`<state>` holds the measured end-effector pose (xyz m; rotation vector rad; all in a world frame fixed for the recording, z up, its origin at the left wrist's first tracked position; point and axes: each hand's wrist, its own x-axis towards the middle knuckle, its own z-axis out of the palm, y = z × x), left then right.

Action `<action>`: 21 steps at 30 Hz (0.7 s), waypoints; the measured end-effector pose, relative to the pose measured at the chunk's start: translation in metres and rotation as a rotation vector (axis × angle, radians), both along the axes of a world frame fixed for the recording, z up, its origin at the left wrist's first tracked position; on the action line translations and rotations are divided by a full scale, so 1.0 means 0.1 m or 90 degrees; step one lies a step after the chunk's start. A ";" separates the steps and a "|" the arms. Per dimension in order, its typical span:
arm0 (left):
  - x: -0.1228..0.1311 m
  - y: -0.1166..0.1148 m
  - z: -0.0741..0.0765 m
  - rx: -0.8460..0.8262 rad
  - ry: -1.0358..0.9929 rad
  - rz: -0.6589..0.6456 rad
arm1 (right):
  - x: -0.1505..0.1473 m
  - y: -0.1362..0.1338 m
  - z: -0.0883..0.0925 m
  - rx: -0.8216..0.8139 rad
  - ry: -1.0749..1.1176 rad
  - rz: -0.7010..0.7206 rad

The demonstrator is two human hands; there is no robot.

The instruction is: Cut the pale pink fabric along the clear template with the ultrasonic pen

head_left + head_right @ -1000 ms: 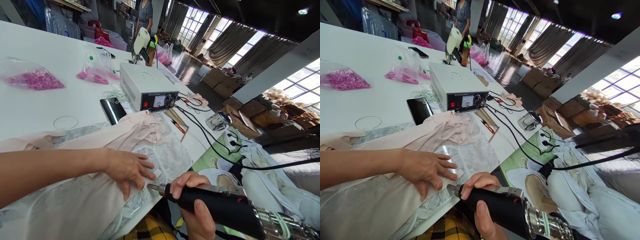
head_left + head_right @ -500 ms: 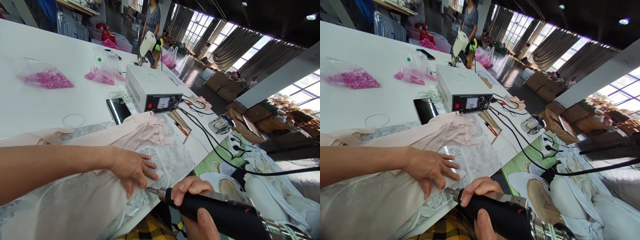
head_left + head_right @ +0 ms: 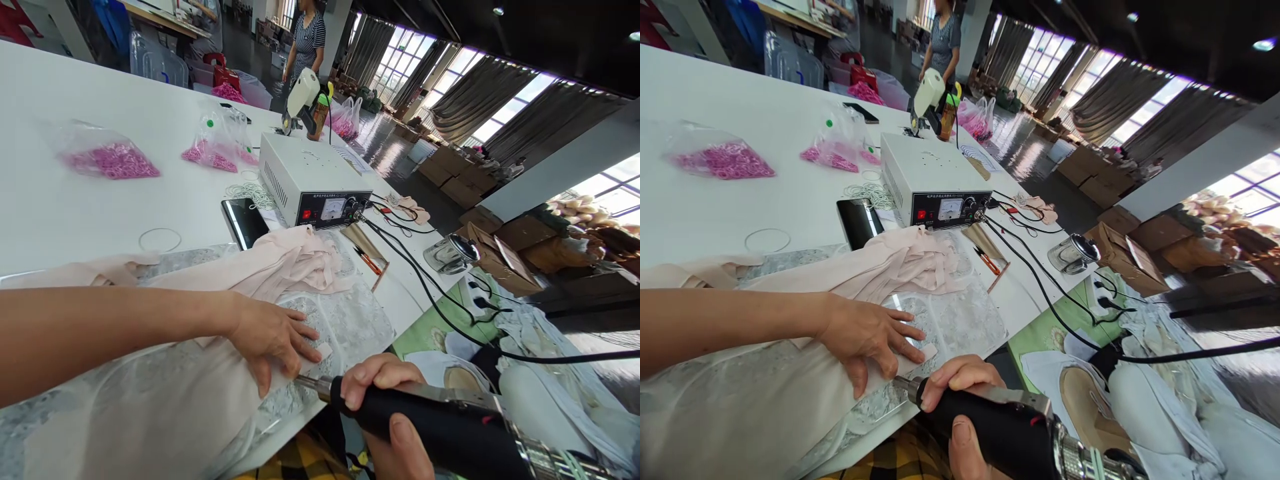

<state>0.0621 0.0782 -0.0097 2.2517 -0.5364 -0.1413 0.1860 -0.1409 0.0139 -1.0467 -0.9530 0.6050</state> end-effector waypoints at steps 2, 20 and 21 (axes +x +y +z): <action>0.00 0.00 0.01 0.015 -0.001 -0.003 | -0.05 0.03 0.04 0.029 -0.004 -0.015; 0.01 0.00 0.10 0.066 -0.015 -0.032 | -0.04 0.03 0.05 0.058 -0.064 -0.109; 0.01 0.00 0.09 0.065 -0.019 -0.029 | -0.03 0.03 0.05 0.057 -0.069 -0.119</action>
